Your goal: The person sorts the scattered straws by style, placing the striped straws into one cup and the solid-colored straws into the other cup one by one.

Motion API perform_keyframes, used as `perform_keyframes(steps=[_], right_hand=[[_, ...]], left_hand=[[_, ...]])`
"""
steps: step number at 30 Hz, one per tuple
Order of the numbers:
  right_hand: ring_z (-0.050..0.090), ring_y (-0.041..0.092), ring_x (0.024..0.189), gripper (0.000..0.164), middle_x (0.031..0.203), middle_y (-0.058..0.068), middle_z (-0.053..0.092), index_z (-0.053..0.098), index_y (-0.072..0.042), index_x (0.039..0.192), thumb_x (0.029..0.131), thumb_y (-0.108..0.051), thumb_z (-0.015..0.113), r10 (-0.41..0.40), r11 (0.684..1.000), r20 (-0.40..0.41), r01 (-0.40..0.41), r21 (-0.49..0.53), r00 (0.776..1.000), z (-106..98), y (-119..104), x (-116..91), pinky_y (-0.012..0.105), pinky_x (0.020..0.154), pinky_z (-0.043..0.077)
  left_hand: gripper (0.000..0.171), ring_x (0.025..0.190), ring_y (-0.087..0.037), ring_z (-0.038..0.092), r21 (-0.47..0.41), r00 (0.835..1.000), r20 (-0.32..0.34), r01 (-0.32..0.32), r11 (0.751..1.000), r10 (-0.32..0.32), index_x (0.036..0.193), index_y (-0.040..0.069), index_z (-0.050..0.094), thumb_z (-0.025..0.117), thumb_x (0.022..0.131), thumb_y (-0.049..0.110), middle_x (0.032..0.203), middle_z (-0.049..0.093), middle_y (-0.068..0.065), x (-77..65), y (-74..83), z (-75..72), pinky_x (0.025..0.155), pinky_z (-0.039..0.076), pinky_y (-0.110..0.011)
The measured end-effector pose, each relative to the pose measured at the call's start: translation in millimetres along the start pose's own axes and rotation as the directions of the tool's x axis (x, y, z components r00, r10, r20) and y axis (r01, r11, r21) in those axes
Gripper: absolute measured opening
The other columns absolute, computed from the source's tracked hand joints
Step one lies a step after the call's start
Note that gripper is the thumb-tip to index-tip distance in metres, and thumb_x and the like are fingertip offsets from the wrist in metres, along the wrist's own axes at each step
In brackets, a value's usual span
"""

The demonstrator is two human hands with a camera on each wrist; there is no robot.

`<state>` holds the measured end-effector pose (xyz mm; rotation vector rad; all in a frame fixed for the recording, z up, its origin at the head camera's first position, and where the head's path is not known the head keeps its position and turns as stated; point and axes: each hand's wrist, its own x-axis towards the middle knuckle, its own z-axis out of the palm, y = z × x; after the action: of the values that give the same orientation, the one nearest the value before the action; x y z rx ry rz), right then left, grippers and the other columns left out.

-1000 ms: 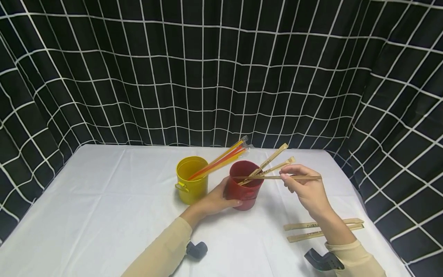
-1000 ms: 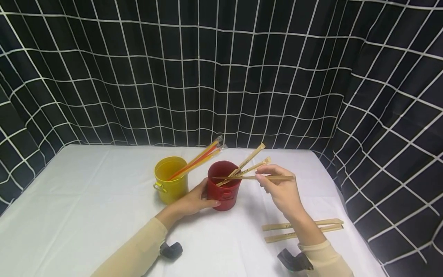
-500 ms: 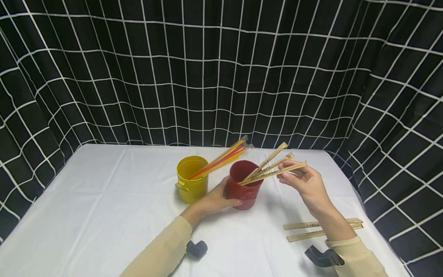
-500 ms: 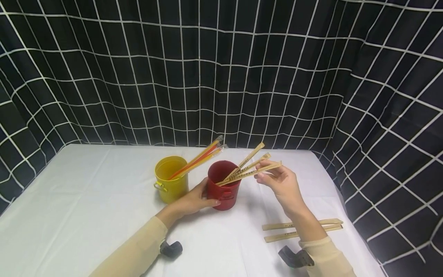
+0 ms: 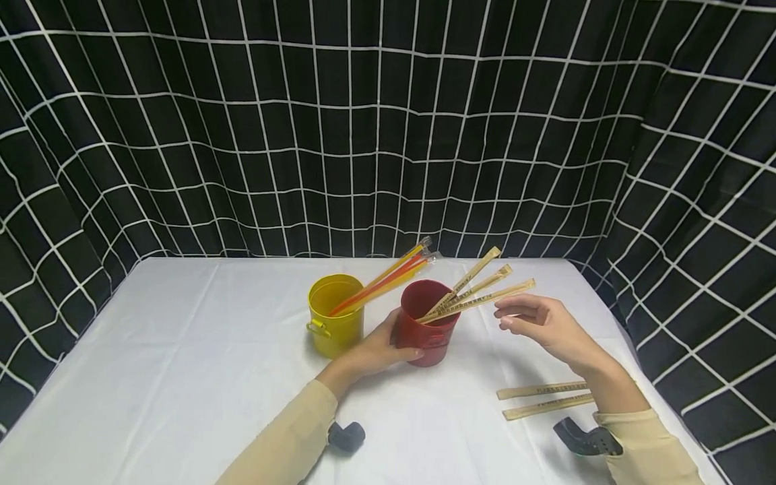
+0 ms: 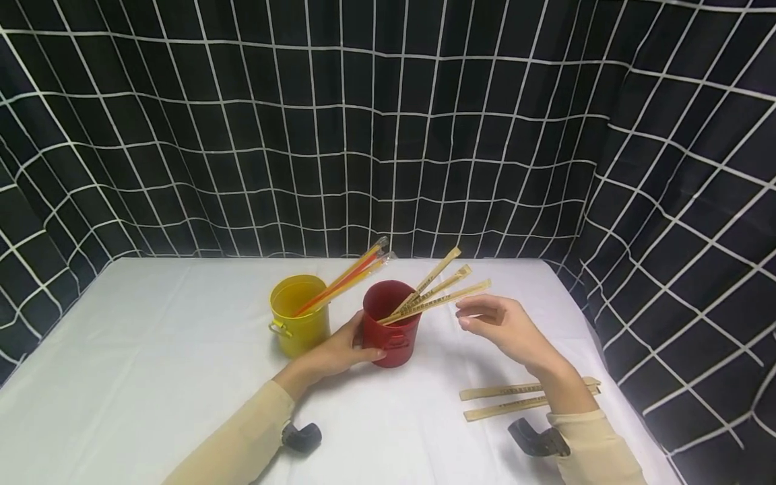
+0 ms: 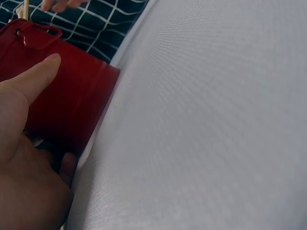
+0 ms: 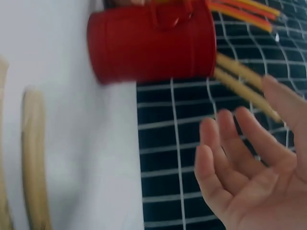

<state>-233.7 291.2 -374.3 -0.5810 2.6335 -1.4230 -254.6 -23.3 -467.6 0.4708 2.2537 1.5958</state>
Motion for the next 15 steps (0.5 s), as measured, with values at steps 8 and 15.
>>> perform_keyframes(steps=[8, 15], right_hand=[[0.066, -0.002, 0.108, 0.035, 0.128, 0.02, 0.069, 0.063, 0.004, 0.129, 0.099, -0.013, 0.064, 0.028, 0.997, 0.167, -0.016, -0.072, 0.986, -29, 41, -23, 0.014, 0.088, 0.053], [0.066, -0.002, 0.109, 0.032, 0.122, 0.006, 0.074, 0.065, 0.007, 0.125, 0.096, -0.007, 0.065, -0.012, 0.998, 0.299, 0.028, -0.049, 0.954, -46, 73, -28, 0.013, 0.088, 0.053]], left_hand=[[0.095, 0.156, -0.024, 0.027, -0.001, 1.0, -0.008, 0.0, 1.0, 0.0, 0.162, 0.019, 0.019, 0.077, 0.088, 0.034, 0.168, 0.028, -0.004, 1.7, -1.3, 2.5, 0.128, 0.026, -0.049], [0.095, 0.156, -0.024, 0.028, 0.002, 1.0, -0.008, -0.014, 1.0, 0.014, 0.162, 0.018, 0.019, 0.077, 0.089, 0.033, 0.168, 0.029, -0.004, 2.9, -1.7, 0.2, 0.128, 0.027, -0.048]])
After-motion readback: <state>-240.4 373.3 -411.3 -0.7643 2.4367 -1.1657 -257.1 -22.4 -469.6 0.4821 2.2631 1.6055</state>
